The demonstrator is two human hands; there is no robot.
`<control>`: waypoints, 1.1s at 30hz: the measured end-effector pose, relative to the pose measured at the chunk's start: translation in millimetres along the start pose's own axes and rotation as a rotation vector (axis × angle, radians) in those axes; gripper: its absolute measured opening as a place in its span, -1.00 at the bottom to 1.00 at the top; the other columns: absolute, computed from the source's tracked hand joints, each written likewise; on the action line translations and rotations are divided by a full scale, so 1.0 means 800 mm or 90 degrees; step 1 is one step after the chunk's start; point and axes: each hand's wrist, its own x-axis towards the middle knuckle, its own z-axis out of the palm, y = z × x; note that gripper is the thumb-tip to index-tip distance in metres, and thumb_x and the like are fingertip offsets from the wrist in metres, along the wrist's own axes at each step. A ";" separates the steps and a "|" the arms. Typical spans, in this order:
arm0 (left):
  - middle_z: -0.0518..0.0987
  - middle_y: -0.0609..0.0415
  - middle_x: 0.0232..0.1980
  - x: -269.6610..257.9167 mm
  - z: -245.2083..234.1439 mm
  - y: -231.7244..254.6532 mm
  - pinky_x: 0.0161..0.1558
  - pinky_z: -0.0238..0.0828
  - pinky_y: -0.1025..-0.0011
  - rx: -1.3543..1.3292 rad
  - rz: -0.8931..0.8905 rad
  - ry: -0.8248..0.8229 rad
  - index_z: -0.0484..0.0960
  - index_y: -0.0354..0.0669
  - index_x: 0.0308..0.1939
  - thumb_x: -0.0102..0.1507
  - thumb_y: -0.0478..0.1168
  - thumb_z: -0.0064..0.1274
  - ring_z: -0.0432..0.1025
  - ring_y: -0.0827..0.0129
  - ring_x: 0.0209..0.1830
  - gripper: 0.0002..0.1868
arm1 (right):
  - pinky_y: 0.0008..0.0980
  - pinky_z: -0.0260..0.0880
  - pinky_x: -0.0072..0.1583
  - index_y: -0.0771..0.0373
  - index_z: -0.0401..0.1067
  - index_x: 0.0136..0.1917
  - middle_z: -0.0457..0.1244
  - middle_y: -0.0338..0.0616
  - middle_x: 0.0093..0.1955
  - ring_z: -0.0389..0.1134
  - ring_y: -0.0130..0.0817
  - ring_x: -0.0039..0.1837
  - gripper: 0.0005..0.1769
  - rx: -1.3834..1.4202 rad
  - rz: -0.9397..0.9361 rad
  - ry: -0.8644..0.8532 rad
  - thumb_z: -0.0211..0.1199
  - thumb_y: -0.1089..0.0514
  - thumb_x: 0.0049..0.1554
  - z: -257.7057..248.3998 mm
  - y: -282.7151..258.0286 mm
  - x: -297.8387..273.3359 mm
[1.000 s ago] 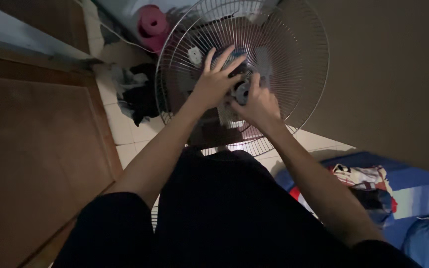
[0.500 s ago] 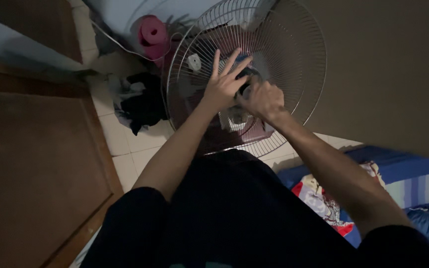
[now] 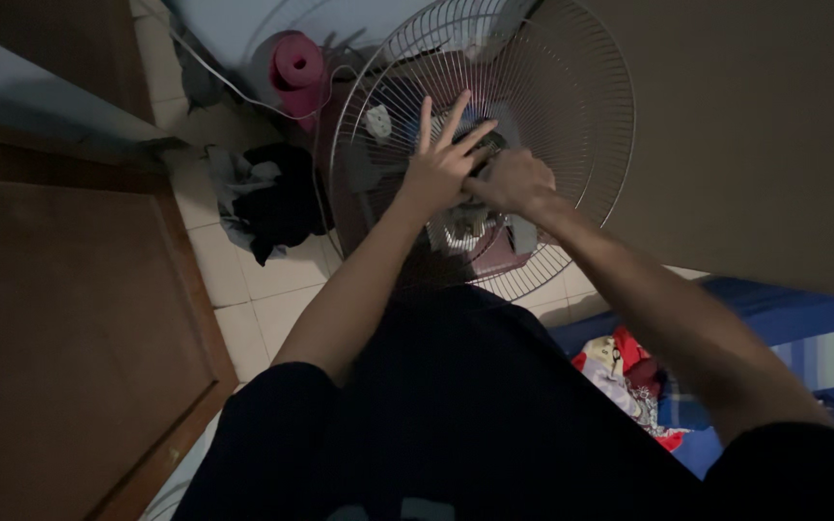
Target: The person unplugs an electric fan and disassembles it by removing the front grille, fan blades, and rear grille. They place the parts on a nearby table and use a screwdriver on the motor housing.
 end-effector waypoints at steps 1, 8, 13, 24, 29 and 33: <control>0.33 0.21 0.56 0.001 -0.002 0.001 0.51 -0.64 -0.47 -0.009 -0.003 0.000 0.77 -0.03 -0.03 -0.01 -0.09 0.43 -0.31 0.01 0.68 -0.54 | -0.27 0.47 -0.36 0.36 0.53 -0.07 0.36 -0.04 -0.36 0.41 -0.30 -0.41 -0.33 0.014 0.002 0.007 0.19 -0.37 0.16 0.003 0.005 0.003; 0.28 0.19 0.59 0.002 -0.014 0.007 0.53 -0.68 -0.44 0.016 0.006 0.015 0.75 -0.10 0.03 0.07 -0.08 0.36 -0.36 0.08 0.70 -0.54 | -0.32 0.45 -0.44 0.55 0.41 0.08 0.32 0.05 -0.38 0.41 -0.24 -0.44 -0.26 0.132 0.026 0.087 0.33 -0.27 0.13 0.020 0.018 0.001; 0.28 0.19 0.58 0.006 -0.016 0.011 0.51 -0.70 -0.43 0.019 -0.006 -0.024 0.75 -0.09 0.01 0.04 -0.10 0.33 -0.36 0.07 0.69 -0.54 | -0.38 0.39 -0.48 0.59 0.39 0.13 0.33 -0.01 -0.41 0.38 -0.32 -0.47 -0.31 0.235 0.006 0.094 0.39 -0.13 0.09 0.016 0.019 -0.009; 0.34 0.11 0.54 0.006 -0.021 0.009 0.47 -0.66 -0.50 -0.032 0.014 -0.005 0.72 -0.19 -0.02 -0.02 0.02 0.37 -0.30 -0.04 0.67 -0.43 | -0.39 0.33 -0.51 0.63 0.39 0.13 0.31 0.05 -0.42 0.31 -0.31 -0.52 -0.31 0.205 -0.010 0.083 0.38 -0.09 0.07 0.011 0.018 -0.010; 0.34 0.12 0.54 0.010 -0.019 0.009 0.46 -0.68 -0.48 0.040 0.034 0.011 0.75 -0.11 0.00 -0.06 -0.04 0.36 -0.30 -0.01 0.68 -0.44 | -0.28 0.47 -0.32 0.47 0.46 0.15 0.37 0.02 -0.24 0.44 -0.20 -0.32 -0.26 0.147 0.030 0.040 0.40 -0.24 0.02 0.001 0.005 -0.021; 0.24 0.25 0.69 0.041 -0.025 -0.003 0.58 -0.70 -0.30 0.213 0.150 -0.179 0.81 0.04 -0.23 0.19 -0.11 0.32 -0.35 0.13 0.77 -0.89 | -0.20 0.49 -0.18 0.35 0.40 0.23 0.39 0.07 -0.18 0.50 -0.14 -0.19 -0.12 -0.064 0.009 0.090 0.31 -0.48 0.05 -0.010 -0.004 -0.033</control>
